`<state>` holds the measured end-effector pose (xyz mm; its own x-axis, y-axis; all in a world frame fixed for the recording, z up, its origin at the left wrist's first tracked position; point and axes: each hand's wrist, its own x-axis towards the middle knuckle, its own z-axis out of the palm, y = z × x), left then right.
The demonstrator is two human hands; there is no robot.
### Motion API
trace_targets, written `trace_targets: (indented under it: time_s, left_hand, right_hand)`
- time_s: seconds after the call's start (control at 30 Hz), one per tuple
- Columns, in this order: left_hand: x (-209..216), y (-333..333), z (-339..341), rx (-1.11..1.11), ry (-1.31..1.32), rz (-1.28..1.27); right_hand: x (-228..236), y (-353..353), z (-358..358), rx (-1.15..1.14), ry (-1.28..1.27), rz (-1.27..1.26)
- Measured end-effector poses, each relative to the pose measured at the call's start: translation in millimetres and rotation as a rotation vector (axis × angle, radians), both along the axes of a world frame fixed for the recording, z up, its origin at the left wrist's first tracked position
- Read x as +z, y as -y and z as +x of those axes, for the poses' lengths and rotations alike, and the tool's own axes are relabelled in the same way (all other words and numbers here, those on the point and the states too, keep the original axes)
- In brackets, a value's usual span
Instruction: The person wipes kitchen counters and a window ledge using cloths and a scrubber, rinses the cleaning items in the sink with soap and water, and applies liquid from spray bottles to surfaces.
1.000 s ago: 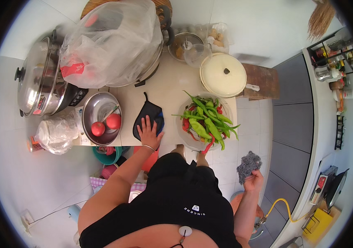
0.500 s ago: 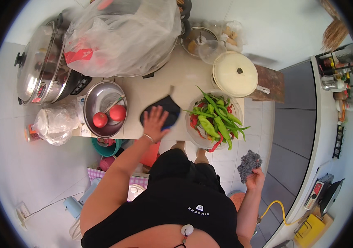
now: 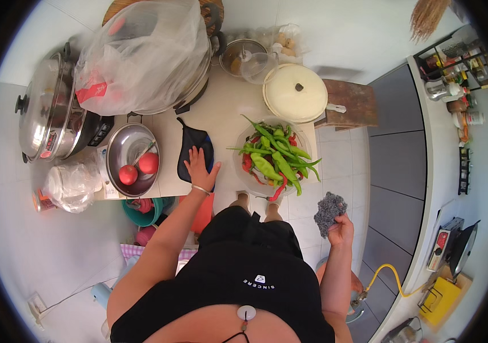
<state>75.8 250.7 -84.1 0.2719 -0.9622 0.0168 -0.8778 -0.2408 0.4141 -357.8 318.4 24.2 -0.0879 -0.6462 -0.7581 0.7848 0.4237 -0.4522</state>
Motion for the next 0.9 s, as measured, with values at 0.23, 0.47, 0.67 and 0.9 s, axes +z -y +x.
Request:
trace_targets:
  time_s: [0.23,0.47,0.67,0.9]
  left_hand:
    - [37.7,-1.9,-79.4,0.322,-1.385,0.518]
    - [27.6,-9.9,-63.5,0.421,-1.624,0.45]
    - [40.0,7.2,-8.6,0.521,-1.647,0.293]
    - [38.6,43.1,3.2,0.532,-1.617,0.256]
  right_hand:
    - [-20.2,-9.5,-23.0,-0.025,0.007,-0.024]
    - [-21.5,-23.5,-41.4,-0.069,0.045,-0.075]
    - [-31.6,-40.3,-61.1,-0.128,0.035,-0.026]
    - [-24.7,-34.4,-56.1,-0.117,0.033,-0.036]
